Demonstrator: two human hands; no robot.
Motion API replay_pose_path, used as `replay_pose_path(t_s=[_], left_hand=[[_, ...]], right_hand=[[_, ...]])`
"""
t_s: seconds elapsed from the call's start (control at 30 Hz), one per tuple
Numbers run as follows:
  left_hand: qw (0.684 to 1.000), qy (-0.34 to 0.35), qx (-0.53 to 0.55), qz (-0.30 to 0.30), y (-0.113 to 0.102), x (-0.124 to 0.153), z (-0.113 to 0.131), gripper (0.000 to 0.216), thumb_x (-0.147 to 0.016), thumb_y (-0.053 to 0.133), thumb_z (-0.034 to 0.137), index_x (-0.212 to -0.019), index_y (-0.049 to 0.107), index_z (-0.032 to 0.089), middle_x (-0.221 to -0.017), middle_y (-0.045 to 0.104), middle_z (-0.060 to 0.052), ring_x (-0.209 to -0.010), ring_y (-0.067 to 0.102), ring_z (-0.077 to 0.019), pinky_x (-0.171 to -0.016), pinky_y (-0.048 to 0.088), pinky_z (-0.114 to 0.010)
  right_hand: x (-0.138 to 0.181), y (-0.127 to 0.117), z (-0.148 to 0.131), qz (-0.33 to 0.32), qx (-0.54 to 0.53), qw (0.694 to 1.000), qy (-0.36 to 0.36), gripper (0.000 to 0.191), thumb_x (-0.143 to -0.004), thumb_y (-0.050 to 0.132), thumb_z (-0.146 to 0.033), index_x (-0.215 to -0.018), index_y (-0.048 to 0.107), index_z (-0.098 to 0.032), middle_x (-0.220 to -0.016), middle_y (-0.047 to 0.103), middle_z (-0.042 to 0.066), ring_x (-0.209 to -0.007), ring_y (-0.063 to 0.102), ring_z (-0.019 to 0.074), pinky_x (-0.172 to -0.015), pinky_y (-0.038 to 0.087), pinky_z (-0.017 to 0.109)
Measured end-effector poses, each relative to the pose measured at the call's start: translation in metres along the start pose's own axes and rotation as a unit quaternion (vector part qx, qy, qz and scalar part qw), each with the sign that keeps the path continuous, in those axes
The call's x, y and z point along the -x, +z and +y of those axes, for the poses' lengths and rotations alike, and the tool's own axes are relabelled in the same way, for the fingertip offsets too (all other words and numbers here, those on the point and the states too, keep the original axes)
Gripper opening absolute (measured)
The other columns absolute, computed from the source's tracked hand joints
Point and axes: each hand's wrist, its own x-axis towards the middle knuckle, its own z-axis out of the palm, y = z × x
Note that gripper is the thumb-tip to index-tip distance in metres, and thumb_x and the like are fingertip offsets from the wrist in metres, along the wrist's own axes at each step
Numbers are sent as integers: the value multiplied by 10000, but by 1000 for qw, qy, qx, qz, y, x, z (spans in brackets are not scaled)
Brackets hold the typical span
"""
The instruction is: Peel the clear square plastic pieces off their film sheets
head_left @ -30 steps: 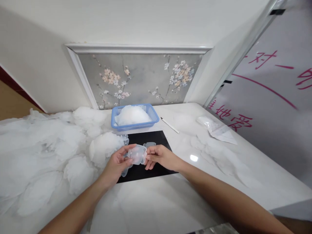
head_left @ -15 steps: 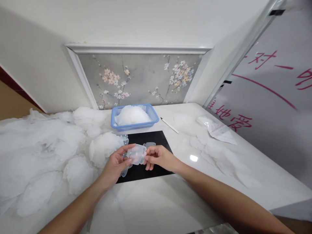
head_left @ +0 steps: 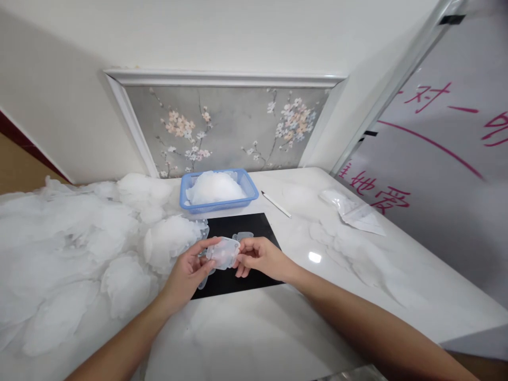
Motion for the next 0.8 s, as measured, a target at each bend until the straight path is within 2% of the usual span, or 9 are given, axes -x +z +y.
replay_pose_path(t_s=[0.23,0.37,0.47,0.8], left_hand=[[999,-17,29,3,0,-1,1,485,-789,694,362,-1250,610,239,-776,634,-9,-637,522,-108,-612,421,-238],[994,-35,101,-11,1,-3,5,513,-745,743,328,-1239,625,260,-939,690,-38,-750,610,-136,-729,480,-270],[989,-45,142,-9,3,-2,10,488,-712,771,286,-1188,664,285,-1096,671,-45,-850,642,-161,-791,509,-289],[988,-54,144,-19,5,1,16,452,-714,769,259,-1156,678,284,-1225,639,-70,-950,649,-192,-766,548,-259]], right_hand=[[2,2,-4,4,19,1000,-8,360,-739,699,-490,-728,592,-147,-659,657,13,-579,681,143,-571,562,264],[6,5,-8,-3,4,1000,-13,393,-739,695,-524,-735,605,-141,-663,658,16,-569,679,140,-540,552,247],[10,7,-12,-6,-18,1000,-17,400,-740,696,-533,-752,612,-142,-688,670,26,-558,680,141,-511,543,238],[16,10,-14,-22,-50,998,-24,409,-762,679,-543,-753,597,-143,-698,682,39,-544,678,148,-488,535,245]])
